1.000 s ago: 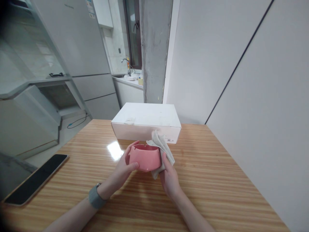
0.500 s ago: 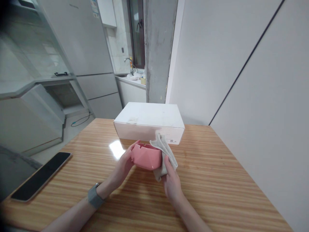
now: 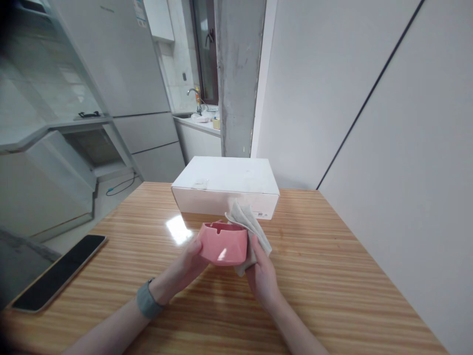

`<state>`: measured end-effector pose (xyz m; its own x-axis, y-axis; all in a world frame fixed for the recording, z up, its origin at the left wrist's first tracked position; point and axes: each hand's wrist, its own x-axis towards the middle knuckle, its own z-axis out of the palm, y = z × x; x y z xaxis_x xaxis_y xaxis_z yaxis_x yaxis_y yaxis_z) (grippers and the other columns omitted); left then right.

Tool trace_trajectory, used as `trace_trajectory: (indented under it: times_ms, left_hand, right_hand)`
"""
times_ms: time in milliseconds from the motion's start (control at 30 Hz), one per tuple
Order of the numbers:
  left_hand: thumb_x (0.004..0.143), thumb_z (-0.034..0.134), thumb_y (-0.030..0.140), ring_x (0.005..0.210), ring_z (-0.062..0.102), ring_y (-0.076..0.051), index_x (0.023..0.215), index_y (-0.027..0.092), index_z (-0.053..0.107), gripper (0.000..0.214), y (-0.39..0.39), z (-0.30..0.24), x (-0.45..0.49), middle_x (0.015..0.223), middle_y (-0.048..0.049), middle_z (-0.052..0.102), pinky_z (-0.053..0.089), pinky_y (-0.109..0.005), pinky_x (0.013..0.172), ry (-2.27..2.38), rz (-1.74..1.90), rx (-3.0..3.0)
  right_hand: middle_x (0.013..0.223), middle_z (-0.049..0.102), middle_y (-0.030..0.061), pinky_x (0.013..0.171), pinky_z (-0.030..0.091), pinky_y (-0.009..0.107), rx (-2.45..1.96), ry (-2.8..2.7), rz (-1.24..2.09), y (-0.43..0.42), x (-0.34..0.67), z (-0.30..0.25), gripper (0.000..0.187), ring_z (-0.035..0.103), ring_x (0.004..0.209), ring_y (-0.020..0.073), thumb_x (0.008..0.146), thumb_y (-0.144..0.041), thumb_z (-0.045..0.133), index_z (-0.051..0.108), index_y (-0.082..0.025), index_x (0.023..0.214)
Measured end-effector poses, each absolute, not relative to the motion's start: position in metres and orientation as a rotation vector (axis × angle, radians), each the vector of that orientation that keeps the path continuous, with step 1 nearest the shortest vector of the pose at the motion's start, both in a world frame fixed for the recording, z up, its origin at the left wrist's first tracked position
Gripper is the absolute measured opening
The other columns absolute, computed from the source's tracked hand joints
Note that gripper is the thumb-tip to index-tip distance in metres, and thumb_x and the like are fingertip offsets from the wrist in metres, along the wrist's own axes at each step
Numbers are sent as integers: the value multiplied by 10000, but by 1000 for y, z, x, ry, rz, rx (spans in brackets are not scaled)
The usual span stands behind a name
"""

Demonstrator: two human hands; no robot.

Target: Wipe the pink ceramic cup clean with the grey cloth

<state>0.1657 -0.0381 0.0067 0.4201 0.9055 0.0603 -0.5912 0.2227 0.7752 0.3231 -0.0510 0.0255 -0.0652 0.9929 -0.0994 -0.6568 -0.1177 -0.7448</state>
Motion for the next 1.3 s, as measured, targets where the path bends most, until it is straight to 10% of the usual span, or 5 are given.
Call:
trace_trajectory:
  times_ms: [500, 700, 1300]
  left_hand:
    - [616, 822, 303, 1149, 556, -288, 1364, 227, 460, 834, -38, 5, 168, 1266, -109, 607, 440, -377, 971, 826, 1339, 1066]
    - [780, 653, 408, 1267, 484, -304, 1341, 190, 518, 617, -31, 0, 161, 1374, -123, 550, 382, -403, 1033, 627, 1218, 859]
    - [669, 809, 428, 1164, 541, -297, 1289, 212, 538, 709, -37, 9, 162, 1247, -124, 613, 427, -363, 957, 561, 1189, 952]
  right_hand:
    - [1156, 743, 49, 1000, 501, 434, -811, -532, 1545, -48, 324, 10, 432, 623, 1178, 289, 754, -542, 703, 737, -247, 1067]
    - [1158, 742, 52, 1011, 489, 429, -786, -513, 1488, -45, 325, 22, 403, 594, 1220, 298, 799, -523, 634, 746, -222, 1043]
    - [1133, 750, 70, 1033, 443, 486, -736, -591, 1635, -48, 322, 23, 446, 579, 1231, 320, 800, -567, 621, 734, -237, 1079]
